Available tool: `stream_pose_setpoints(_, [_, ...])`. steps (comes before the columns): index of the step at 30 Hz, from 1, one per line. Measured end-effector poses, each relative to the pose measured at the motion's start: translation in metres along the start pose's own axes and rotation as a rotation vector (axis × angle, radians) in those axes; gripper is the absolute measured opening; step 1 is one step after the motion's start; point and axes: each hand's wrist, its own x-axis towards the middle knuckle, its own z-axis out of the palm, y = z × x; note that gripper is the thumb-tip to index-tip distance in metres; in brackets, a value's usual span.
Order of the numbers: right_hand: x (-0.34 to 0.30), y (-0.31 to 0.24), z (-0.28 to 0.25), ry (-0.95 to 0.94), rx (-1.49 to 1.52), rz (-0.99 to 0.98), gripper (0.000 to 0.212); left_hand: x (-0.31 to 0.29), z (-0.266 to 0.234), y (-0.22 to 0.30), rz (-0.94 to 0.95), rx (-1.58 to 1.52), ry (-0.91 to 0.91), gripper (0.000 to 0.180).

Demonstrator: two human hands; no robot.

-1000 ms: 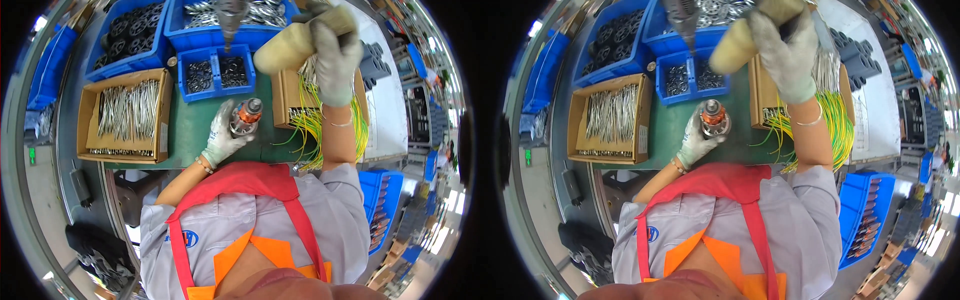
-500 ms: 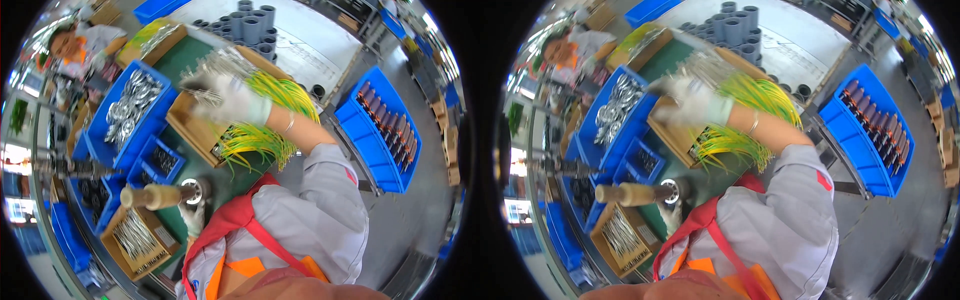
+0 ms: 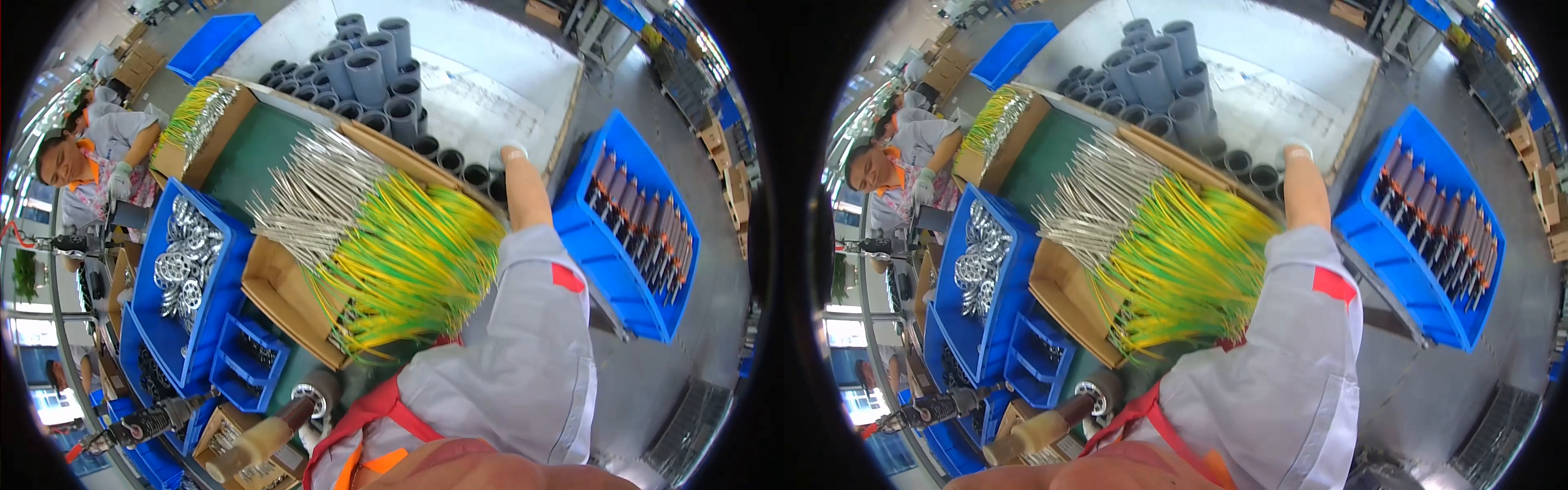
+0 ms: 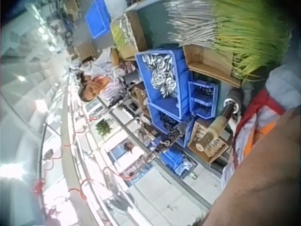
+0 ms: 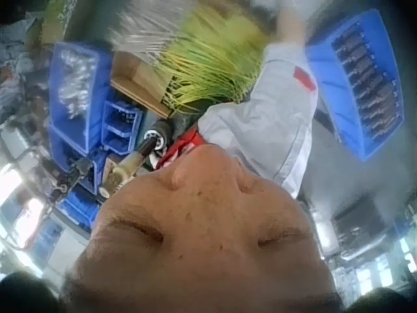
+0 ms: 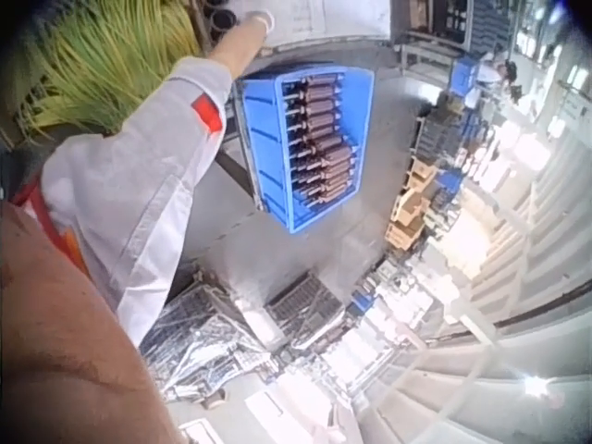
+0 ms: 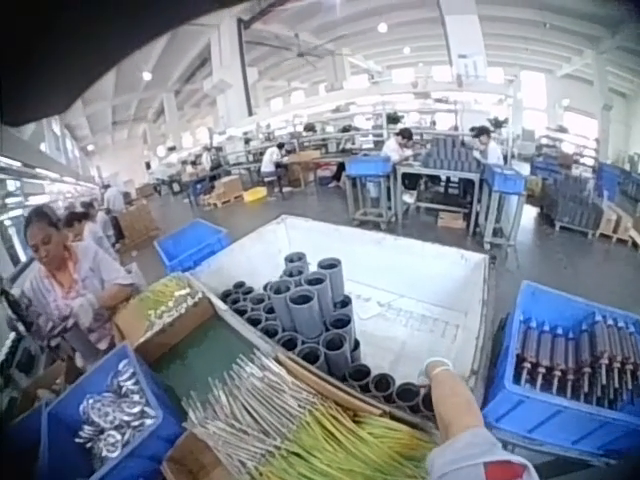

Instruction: The person assembles an electric motor by inserting a motor rotor into a motor housing, then securing the components with screws using a pneumatic screwdriver.

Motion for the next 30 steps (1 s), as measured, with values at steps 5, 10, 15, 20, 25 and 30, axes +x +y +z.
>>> stream_pose_setpoints(5, [-0.044, -0.110, -0.015, -0.575, 0.171, 0.049, 0.040, -0.024, 0.016, 0.001, -0.019, 0.134, 0.227, 0.059])
stream_pose_setpoints(10, [-0.065, -0.070, -0.033, -0.418, 0.127, 0.135, 0.040, -0.034, 0.018, -0.028, 0.001, 0.097, 0.279, 0.056])
stream_pose_setpoints(15, [-0.051, -0.090, -0.026, -0.133, 0.100, 0.250, 0.037, -0.077, 0.016, -0.033, -0.046, 0.164, 0.377, 0.053])
stream_pose_setpoints(20, [-0.036, -0.078, -0.089, 0.019, 0.148, -0.006, 0.032, -0.110, 0.011, -0.034, -0.089, 0.200, 0.382, 0.050])
stream_pose_setpoints(25, [-0.141, -0.154, -0.233, 0.530, 0.685, -0.204, 0.026, -0.110, 0.009, -0.008, -0.366, -0.070, 0.461, 0.037])
stream_pose_setpoints(30, [-0.272, -0.173, -0.344, 0.576, 0.758, -0.724, 0.023, -0.078, 0.013, 0.056, -0.129, -0.004, 0.074, 0.032])
